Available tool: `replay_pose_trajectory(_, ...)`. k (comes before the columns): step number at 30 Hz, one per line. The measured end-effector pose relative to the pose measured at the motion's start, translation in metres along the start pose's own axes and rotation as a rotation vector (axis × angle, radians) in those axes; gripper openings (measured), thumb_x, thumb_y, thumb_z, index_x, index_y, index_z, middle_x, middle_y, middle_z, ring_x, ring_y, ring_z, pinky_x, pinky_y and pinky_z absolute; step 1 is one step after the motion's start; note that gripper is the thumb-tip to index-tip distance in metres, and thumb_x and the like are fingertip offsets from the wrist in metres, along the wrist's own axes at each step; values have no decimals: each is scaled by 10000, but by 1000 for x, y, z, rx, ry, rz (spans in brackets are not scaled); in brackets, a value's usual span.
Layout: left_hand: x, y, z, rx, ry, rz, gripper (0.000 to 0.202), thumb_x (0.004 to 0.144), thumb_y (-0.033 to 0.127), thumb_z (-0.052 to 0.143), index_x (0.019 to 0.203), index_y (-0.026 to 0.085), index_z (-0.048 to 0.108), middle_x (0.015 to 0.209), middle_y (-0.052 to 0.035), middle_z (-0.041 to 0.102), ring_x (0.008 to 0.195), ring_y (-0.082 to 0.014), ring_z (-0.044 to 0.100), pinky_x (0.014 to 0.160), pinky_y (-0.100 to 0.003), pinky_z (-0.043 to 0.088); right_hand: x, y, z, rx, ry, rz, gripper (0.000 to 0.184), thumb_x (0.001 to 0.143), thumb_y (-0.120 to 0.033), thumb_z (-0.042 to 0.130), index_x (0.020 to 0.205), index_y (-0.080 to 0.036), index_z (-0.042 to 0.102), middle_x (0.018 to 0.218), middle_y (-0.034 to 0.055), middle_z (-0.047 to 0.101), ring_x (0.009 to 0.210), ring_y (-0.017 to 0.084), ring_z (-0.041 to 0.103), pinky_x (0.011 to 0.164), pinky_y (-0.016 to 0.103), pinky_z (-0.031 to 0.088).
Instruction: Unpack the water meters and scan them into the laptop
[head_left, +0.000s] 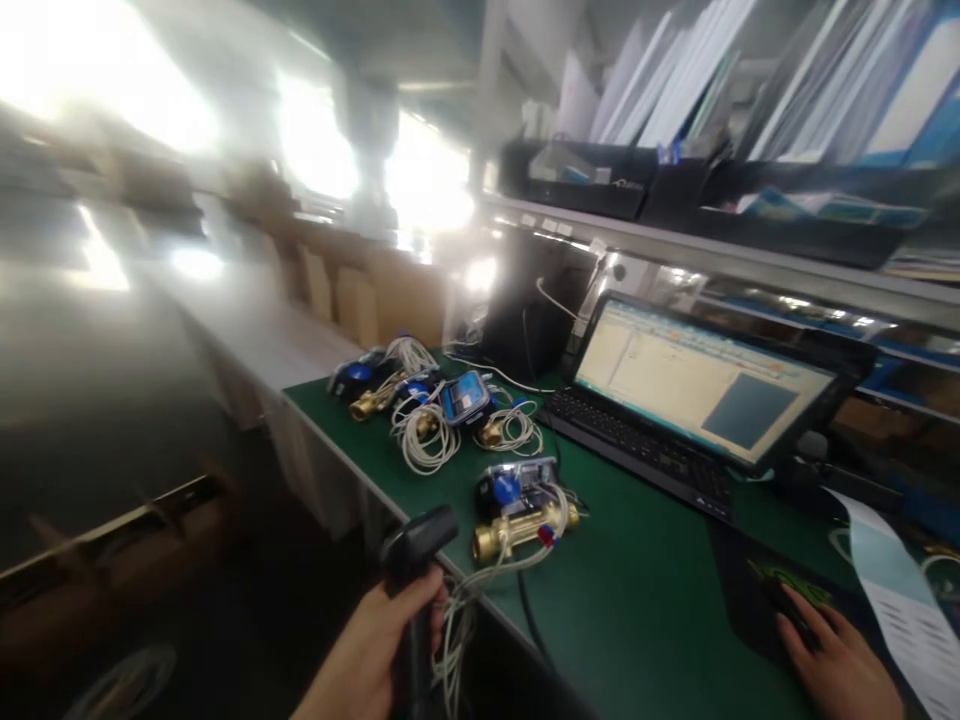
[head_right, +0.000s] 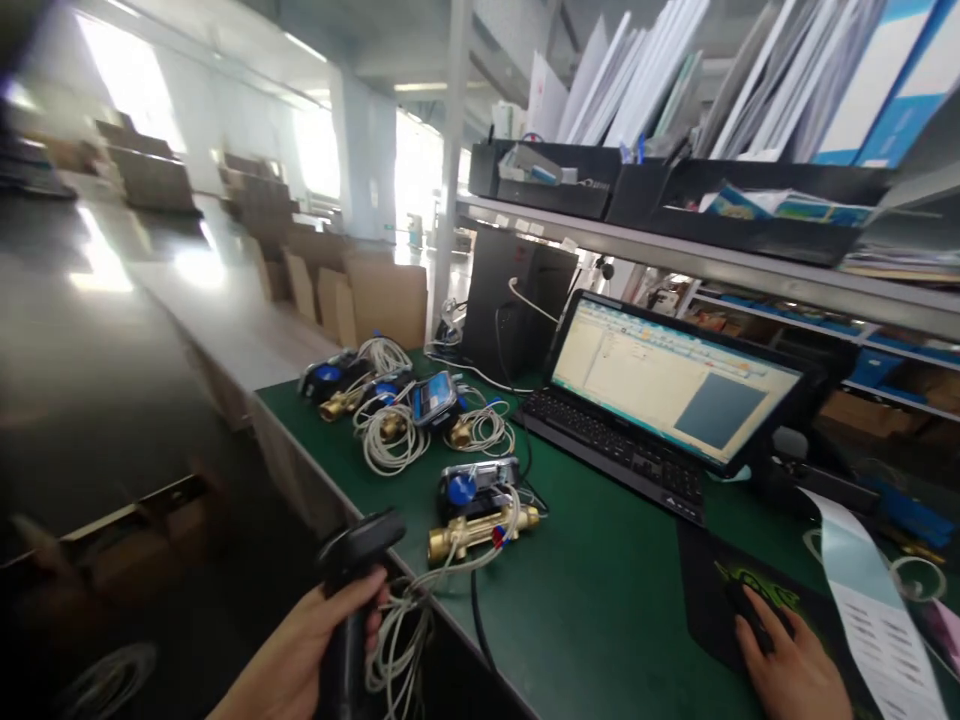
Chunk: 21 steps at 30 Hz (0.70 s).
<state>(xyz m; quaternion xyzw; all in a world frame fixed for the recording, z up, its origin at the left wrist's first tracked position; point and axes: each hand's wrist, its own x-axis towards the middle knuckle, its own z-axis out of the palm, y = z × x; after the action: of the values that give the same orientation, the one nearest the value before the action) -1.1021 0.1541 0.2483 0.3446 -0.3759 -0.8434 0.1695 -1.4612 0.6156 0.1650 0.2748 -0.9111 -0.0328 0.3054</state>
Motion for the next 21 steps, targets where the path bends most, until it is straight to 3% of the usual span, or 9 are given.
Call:
replay_pose_trajectory(3, 5, 13, 4, 13, -55, 29, 274, 729, 293, 754, 797, 79, 596, 655, -36, 530, 552, -101, 499, 524, -195, 459, -5, 16, 10, -77, -28, -199, 407, 675, -259, 435, 942, -172, 730, 1231, 133, 576, 1068, 403, 505, 849, 554, 458)
replay_pose_trajectory(6, 12, 21, 5, 3, -63, -5, 231, 758, 262, 718, 818, 83, 585, 652, -38, 534, 522, -96, 489, 501, -194, 438, -6, 23, 15, -91, -18, -260, 421, 623, -242, 444, 918, -161, 733, 1236, 137, 574, 1062, 417, 500, 832, 564, 457)
replay_pose_trajectory(12, 23, 16, 5, 43, -72, -20, 220, 775, 277, 694, 825, 95, 581, 660, -32, 532, 528, -101, 493, 500, -205, 443, 5, -3, -8, 116, 23, 6, 417, 663, -326, 468, 998, -218, 691, 1077, 139, 619, 1008, 352, 558, 826, 516, 473)
replay_pose_trajectory(18, 26, 12, 8, 21, -51, -4, 225, 757, 258, 714, 825, 100, 570, 660, -30, 532, 523, -101, 494, 490, -206, 452, 11, -11, -17, 177, 8, -16, 398, 697, -369, 448, 960, -214, 702, 1083, 134, 622, 993, 349, 565, 834, 511, 477)
replay_pose_trajectory(21, 29, 10, 5, 3, -37, -35, 277, 716, 267, 759, 841, 112, 567, 645, -24, 534, 519, -106, 499, 489, -211, 463, 10, -16, -15, 134, 9, 92, 447, 766, -400, 414, 1066, -200, 678, 1108, 129, 602, 1033, 325, 559, 873, 477, 480)
